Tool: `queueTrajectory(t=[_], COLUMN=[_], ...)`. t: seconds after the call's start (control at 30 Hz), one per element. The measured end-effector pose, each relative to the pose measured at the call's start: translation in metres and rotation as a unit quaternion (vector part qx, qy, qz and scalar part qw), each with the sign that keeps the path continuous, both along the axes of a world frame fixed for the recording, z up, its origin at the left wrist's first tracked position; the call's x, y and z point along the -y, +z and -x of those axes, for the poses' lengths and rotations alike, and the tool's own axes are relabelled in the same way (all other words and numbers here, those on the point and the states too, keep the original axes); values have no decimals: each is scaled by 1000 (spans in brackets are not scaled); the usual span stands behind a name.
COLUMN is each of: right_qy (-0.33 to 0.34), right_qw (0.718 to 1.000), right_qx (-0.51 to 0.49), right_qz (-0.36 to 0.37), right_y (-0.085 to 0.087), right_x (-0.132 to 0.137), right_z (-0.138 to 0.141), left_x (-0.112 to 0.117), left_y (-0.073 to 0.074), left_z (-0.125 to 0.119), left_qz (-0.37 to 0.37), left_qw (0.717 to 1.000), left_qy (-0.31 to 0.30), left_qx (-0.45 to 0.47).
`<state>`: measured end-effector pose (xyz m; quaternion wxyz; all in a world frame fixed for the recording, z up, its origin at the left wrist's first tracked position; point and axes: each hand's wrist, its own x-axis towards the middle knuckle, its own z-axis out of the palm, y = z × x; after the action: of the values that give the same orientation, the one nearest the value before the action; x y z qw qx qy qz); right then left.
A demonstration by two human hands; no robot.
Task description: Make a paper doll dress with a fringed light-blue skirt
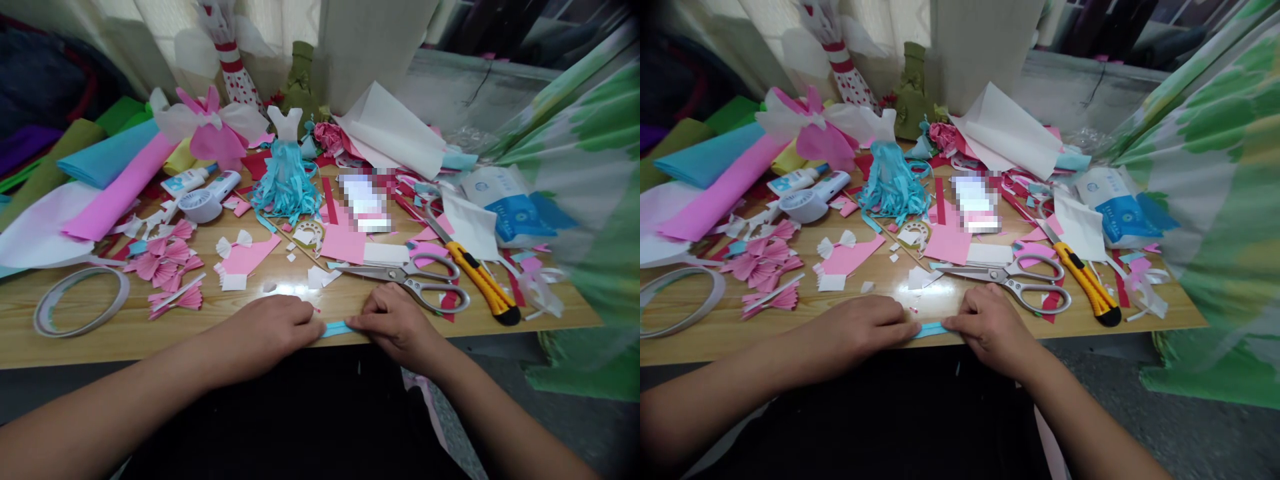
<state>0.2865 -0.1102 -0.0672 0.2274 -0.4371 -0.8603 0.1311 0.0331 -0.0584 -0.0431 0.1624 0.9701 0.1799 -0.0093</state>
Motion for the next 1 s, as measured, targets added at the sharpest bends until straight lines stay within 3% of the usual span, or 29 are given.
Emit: queueTrajectory(t=[0.17, 0.4, 0.73, 0.87, 1.0], right_qy=[-3, 0, -26, -41, -7], right_qw=[998, 992, 987, 985, 990], right_qx=[40, 80, 96, 108, 108], right_qz=[-43, -93, -125, -124, -85], right_y=[1, 2, 2, 5, 2], right_x=[3, 10, 24, 29, 29], right_z=[2, -4, -17, 7, 43], left_x=[0, 0, 6, 8, 11], left_y=[1, 6, 5, 3, 1], left_z=[0, 10, 33, 33, 32], left_qz=[20, -29, -84, -104, -120], left_qw=[999, 998, 996, 995, 993], left_qy=[13, -16, -3, 1, 8], left_qx=[25, -47, -15, -5, 1])
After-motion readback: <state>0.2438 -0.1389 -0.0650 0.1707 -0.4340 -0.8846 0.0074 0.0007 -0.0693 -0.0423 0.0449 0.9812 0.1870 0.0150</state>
